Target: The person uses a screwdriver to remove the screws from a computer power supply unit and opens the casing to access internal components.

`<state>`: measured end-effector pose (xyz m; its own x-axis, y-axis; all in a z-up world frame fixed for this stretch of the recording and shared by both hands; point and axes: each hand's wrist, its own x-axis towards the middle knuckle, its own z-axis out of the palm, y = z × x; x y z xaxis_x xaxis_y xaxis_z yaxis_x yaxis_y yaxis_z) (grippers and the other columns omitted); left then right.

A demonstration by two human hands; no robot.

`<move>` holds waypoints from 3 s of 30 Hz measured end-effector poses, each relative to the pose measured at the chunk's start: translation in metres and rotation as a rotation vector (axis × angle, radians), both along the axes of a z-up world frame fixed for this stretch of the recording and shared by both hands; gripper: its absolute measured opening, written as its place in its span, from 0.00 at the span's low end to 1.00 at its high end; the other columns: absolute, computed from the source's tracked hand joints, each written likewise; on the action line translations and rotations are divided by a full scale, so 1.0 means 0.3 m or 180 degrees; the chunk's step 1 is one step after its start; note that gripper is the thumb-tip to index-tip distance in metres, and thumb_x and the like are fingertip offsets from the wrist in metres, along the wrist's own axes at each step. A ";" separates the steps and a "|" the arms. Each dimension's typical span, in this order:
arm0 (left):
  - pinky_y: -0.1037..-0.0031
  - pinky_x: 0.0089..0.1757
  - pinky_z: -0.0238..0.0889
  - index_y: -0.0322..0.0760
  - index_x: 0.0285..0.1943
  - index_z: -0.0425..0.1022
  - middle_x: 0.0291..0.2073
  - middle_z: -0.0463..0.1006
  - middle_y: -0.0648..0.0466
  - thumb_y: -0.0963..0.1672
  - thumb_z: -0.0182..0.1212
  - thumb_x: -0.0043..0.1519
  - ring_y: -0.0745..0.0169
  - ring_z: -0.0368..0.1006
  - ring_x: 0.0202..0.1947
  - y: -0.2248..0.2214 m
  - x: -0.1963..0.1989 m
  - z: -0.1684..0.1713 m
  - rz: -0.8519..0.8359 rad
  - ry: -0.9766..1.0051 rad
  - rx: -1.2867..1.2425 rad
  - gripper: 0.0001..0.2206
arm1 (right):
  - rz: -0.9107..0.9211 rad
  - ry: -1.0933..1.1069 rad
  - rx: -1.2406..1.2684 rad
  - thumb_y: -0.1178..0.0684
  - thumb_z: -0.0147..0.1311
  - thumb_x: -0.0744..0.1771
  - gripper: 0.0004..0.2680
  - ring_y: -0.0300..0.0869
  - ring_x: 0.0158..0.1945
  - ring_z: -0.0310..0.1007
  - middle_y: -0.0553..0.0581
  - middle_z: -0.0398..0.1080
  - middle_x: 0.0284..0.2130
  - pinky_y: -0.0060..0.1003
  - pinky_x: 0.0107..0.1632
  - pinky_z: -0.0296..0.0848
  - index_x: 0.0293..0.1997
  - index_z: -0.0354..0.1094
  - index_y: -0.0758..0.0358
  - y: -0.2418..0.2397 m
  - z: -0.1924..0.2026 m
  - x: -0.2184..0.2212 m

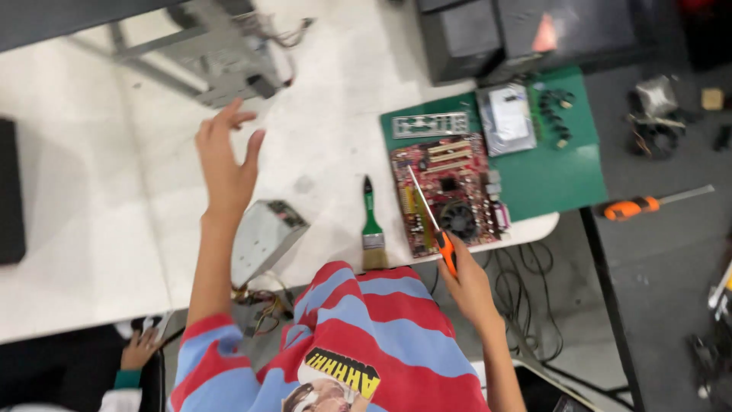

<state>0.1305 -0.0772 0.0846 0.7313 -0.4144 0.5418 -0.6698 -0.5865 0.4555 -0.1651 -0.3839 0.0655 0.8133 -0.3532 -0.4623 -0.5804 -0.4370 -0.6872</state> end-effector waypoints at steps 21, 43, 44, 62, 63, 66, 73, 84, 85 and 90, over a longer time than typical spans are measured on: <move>0.58 0.53 0.58 0.38 0.69 0.60 0.51 0.70 0.51 0.62 0.72 0.33 0.52 0.66 0.53 0.494 -0.293 -0.350 0.0549 0.2063 0.1652 0.54 | 0.1661 0.0861 -0.1517 0.49 0.50 0.70 0.27 0.63 0.53 0.76 0.65 0.56 0.56 0.58 0.50 0.79 0.78 0.37 0.57 0.533 -0.437 0.203; 0.48 0.62 0.47 0.45 0.65 0.73 0.57 0.62 0.51 0.62 0.69 0.58 0.45 0.53 0.62 0.706 -0.128 -0.630 0.0970 0.2748 -0.0080 0.32 | 0.2644 -0.1640 -0.1310 0.38 0.73 0.50 0.47 0.67 0.70 0.53 0.76 0.53 0.66 0.60 0.67 0.56 0.76 0.50 0.61 0.873 -0.277 0.547; 0.44 0.59 0.53 0.40 0.68 0.70 0.56 0.64 0.46 0.59 0.71 0.59 0.39 0.58 0.60 0.699 -0.173 -0.595 0.1158 0.2299 -0.0199 0.34 | 0.3494 -0.1741 -0.1300 0.41 0.79 0.40 0.60 0.66 0.75 0.43 0.78 0.46 0.72 0.60 0.70 0.50 0.79 0.43 0.58 0.915 -0.236 0.621; 0.69 0.40 0.65 0.42 0.60 0.80 0.33 0.77 0.52 0.48 0.58 0.74 0.65 0.69 0.34 0.763 -0.350 -0.811 0.1868 0.2668 -0.2028 0.12 | 0.5581 -0.0496 -0.2869 0.44 0.84 0.47 0.65 0.59 0.81 0.16 0.66 0.13 0.77 0.78 0.71 0.34 0.79 0.12 0.34 1.108 -0.322 0.936; 0.69 0.40 0.65 0.42 0.60 0.80 0.33 0.77 0.52 0.48 0.58 0.74 0.65 0.69 0.34 0.750 -0.325 -0.791 0.1839 0.2678 -0.2035 0.12 | 0.5562 -0.0471 -0.2883 0.44 0.84 0.47 0.65 0.59 0.81 0.16 0.66 0.13 0.77 0.78 0.71 0.34 0.79 0.12 0.34 1.113 -0.339 0.944; 0.72 0.33 0.62 0.39 0.53 0.83 0.25 0.74 0.52 0.50 0.59 0.75 0.66 0.67 0.27 0.745 -0.288 -0.762 0.1819 0.2561 -0.2311 0.13 | 0.5449 -0.0424 -0.2996 0.43 0.84 0.46 0.65 0.63 0.80 0.18 0.71 0.18 0.77 0.82 0.69 0.34 0.79 0.12 0.39 1.126 -0.388 0.943; 0.74 0.34 0.60 0.36 0.51 0.83 0.25 0.74 0.52 0.47 0.61 0.72 0.67 0.65 0.28 0.729 -0.261 -0.721 0.1814 0.2748 -0.2434 0.11 | 0.5277 -0.0951 -0.2481 0.44 0.84 0.46 0.64 0.68 0.79 0.28 0.77 0.28 0.76 0.85 0.68 0.35 0.80 0.18 0.42 1.081 -0.361 0.931; 0.62 0.48 0.67 0.37 0.55 0.83 0.42 0.83 0.44 0.46 0.59 0.72 0.59 0.73 0.44 0.686 -0.259 -0.729 0.1738 0.3093 -0.2384 0.11 | 0.5196 -0.0758 -0.2170 0.50 0.84 0.43 0.63 0.72 0.77 0.29 0.82 0.33 0.74 0.87 0.65 0.31 0.81 0.28 0.46 1.053 -0.231 0.898; 0.60 0.49 0.67 0.35 0.56 0.82 0.43 0.82 0.41 0.47 0.60 0.72 0.54 0.74 0.47 0.672 -0.259 -0.700 0.1706 0.3057 -0.2356 0.12 | 0.5146 -0.0754 -0.2161 0.50 0.84 0.43 0.64 0.72 0.78 0.29 0.82 0.32 0.74 0.87 0.65 0.31 0.81 0.26 0.45 1.039 -0.245 0.901; 0.61 0.52 0.67 0.34 0.58 0.81 0.51 0.82 0.40 0.46 0.62 0.71 0.52 0.74 0.54 0.632 -0.250 -0.590 0.1640 0.3017 -0.2199 0.13 | 0.5061 -0.0680 -0.1890 0.51 0.84 0.43 0.64 0.71 0.78 0.26 0.81 0.29 0.75 0.85 0.67 0.32 0.81 0.25 0.41 0.964 -0.243 0.893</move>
